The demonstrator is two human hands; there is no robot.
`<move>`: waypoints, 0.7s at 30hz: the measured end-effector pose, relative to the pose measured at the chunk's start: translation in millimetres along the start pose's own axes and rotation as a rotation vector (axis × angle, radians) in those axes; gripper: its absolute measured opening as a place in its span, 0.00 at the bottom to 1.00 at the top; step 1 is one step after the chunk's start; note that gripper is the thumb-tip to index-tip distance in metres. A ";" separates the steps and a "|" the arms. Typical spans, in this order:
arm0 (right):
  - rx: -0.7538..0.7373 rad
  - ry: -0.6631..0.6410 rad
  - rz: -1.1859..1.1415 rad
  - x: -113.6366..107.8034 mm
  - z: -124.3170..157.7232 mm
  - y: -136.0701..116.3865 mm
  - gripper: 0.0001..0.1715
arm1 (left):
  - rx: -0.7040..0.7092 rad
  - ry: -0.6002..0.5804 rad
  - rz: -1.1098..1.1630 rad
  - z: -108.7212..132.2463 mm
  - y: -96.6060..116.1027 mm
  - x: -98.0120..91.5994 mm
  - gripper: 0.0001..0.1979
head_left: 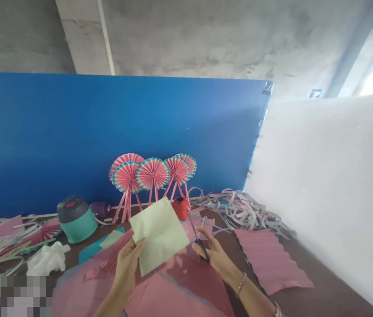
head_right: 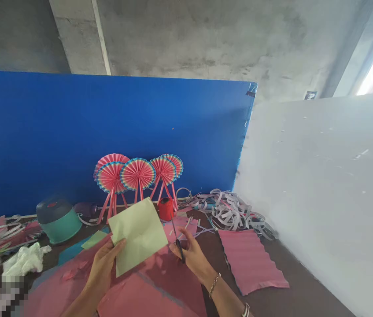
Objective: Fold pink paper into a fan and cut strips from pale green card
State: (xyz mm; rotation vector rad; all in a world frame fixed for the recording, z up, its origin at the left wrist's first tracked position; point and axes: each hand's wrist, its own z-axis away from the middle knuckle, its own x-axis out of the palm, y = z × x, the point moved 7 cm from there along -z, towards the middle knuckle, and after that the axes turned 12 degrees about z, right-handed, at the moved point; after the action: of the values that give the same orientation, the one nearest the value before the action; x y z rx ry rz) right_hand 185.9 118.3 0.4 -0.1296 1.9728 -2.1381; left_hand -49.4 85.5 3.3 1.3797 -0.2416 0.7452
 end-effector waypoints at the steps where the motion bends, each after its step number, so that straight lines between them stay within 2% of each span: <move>1: -0.005 -0.045 0.014 2.6 2.1 -1.5 0.42 | 0.032 0.026 0.033 -0.5 5.9 -1.9 0.25; 4: -0.033 -0.193 0.093 13.6 8.2 -4.7 0.41 | 0.098 0.046 0.121 -2.4 18.0 -4.5 0.24; 7: -0.057 -0.267 0.187 22.5 11.7 -4.0 0.37 | 0.108 0.052 0.148 -3.9 20.7 -6.3 0.23; 11: -0.060 -0.284 0.219 27.6 10.7 2.2 0.30 | 0.092 0.053 0.134 -2.2 19.2 -4.8 0.22; 21: -0.083 -0.236 0.200 25.2 4.9 6.9 0.27 | 0.078 0.025 0.096 -0.1 10.5 -1.2 0.25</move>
State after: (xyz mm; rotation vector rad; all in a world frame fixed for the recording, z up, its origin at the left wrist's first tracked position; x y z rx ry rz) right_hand 163.3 107.4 -8.2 -0.1815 1.8541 -1.8266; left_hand -56.7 85.4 11.0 1.4395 -0.2628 0.8590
